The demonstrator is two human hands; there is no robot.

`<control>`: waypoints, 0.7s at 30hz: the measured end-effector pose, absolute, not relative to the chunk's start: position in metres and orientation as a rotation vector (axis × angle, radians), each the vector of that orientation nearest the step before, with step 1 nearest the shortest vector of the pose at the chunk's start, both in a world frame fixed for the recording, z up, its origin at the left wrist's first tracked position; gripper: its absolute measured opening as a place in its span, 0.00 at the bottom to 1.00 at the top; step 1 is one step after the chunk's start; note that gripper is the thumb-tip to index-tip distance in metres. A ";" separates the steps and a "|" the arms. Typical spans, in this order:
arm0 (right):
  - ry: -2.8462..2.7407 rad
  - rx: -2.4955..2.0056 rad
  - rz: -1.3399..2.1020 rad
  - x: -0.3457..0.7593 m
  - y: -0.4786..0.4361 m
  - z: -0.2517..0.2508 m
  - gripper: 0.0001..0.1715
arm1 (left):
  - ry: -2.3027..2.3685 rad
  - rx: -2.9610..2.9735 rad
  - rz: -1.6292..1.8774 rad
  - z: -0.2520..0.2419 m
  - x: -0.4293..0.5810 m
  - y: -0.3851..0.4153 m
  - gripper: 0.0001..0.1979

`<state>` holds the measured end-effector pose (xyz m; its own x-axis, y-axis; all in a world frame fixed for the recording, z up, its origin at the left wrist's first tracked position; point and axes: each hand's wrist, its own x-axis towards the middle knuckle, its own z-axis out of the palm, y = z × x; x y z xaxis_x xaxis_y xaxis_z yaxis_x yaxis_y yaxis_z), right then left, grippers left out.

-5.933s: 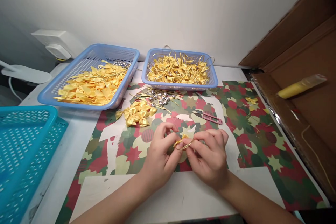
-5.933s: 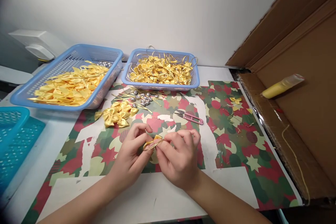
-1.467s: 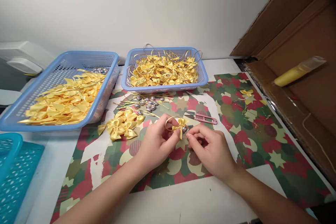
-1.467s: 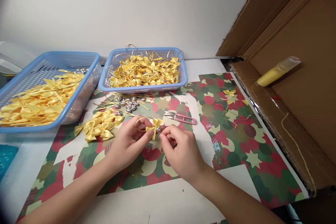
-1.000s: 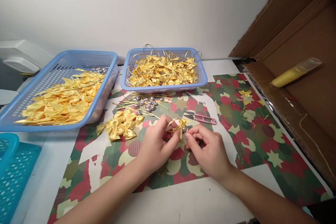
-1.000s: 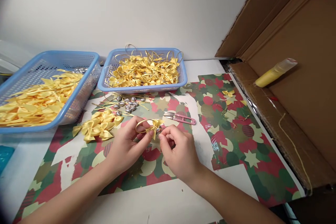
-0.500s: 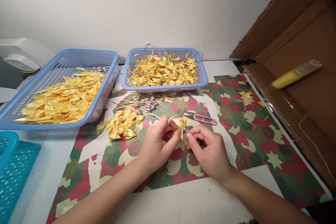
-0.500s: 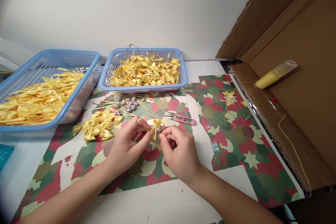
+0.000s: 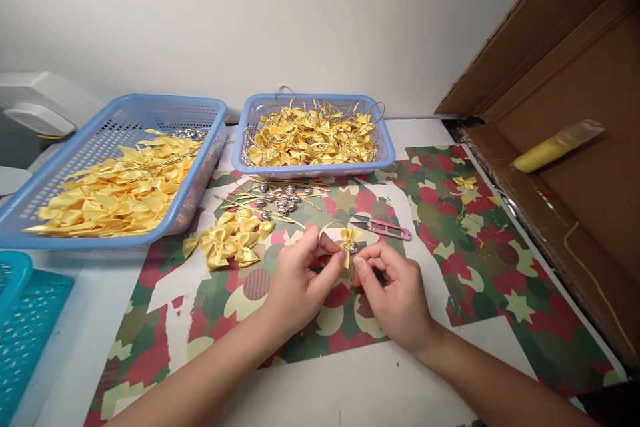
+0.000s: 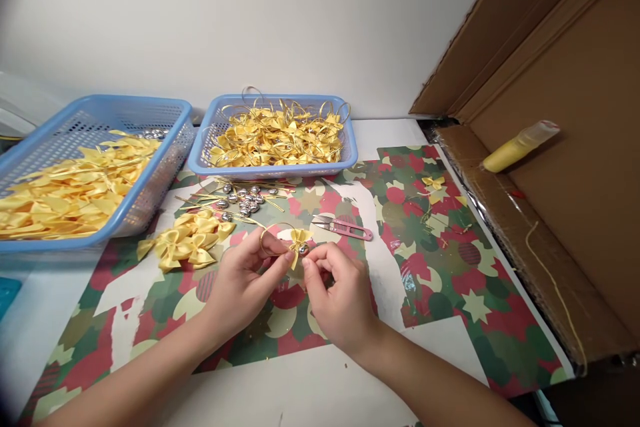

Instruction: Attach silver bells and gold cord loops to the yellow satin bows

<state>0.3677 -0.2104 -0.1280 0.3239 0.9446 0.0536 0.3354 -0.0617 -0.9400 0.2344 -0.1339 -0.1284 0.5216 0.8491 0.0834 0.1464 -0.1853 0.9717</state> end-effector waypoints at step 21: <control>-1.091 -1.552 0.863 0.364 -0.211 -0.134 0.10 | 0.865 1.604 0.841 -0.130 0.237 -0.137 0.06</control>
